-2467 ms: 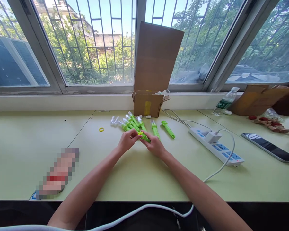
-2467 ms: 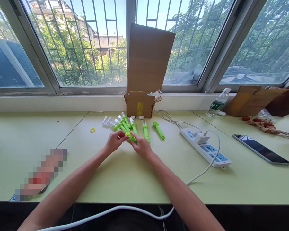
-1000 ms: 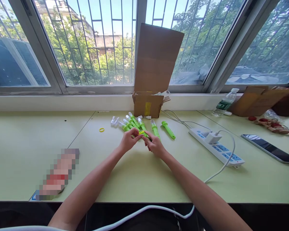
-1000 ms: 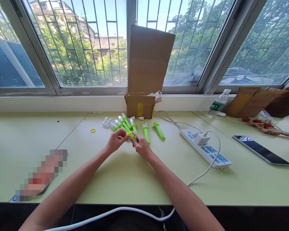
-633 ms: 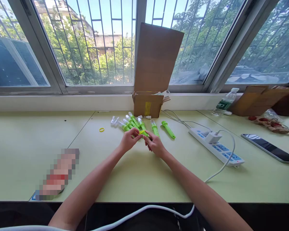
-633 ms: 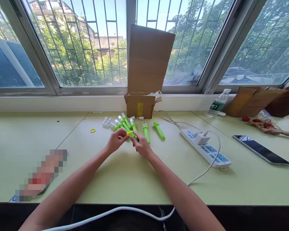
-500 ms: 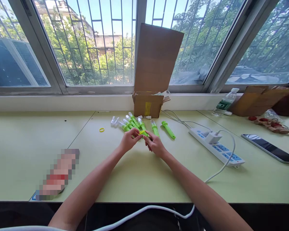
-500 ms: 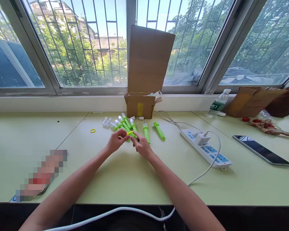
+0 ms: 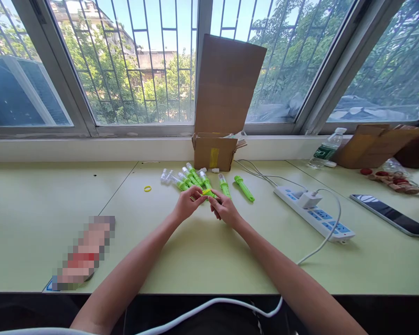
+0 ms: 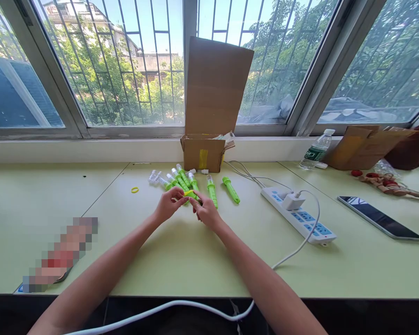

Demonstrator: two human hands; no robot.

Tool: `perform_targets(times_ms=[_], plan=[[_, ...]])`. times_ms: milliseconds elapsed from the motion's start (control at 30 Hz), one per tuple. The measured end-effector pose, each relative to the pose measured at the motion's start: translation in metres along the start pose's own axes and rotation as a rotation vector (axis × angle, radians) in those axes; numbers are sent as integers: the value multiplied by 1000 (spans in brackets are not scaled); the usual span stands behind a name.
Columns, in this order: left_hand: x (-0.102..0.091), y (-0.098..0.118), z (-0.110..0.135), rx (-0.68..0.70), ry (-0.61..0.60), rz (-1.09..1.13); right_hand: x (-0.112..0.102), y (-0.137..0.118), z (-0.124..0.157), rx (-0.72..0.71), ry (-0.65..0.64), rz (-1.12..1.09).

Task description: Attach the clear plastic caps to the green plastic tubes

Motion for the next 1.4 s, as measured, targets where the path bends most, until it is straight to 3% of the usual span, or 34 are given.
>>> perform_targets(times_ms=[300, 633, 1400], plan=[[0, 0, 0, -28, -8, 40, 1, 0, 0, 11, -8, -40], [4, -4, 1, -176, -102, 269, 1, -2, 1, 26, -3, -64], [1, 5, 5, -289, -133, 394, 3, -4, 1, -11, 1, -29]])
Point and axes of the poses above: each hand's wrist, its own z-axis away from the middle knuckle, its own x-axis out of the palm, y = z × x, the point moved 5 cm from there along -z, towards the middle knuckle, and after that the axes turned 1 degree about -x, right-handed, at the moved point
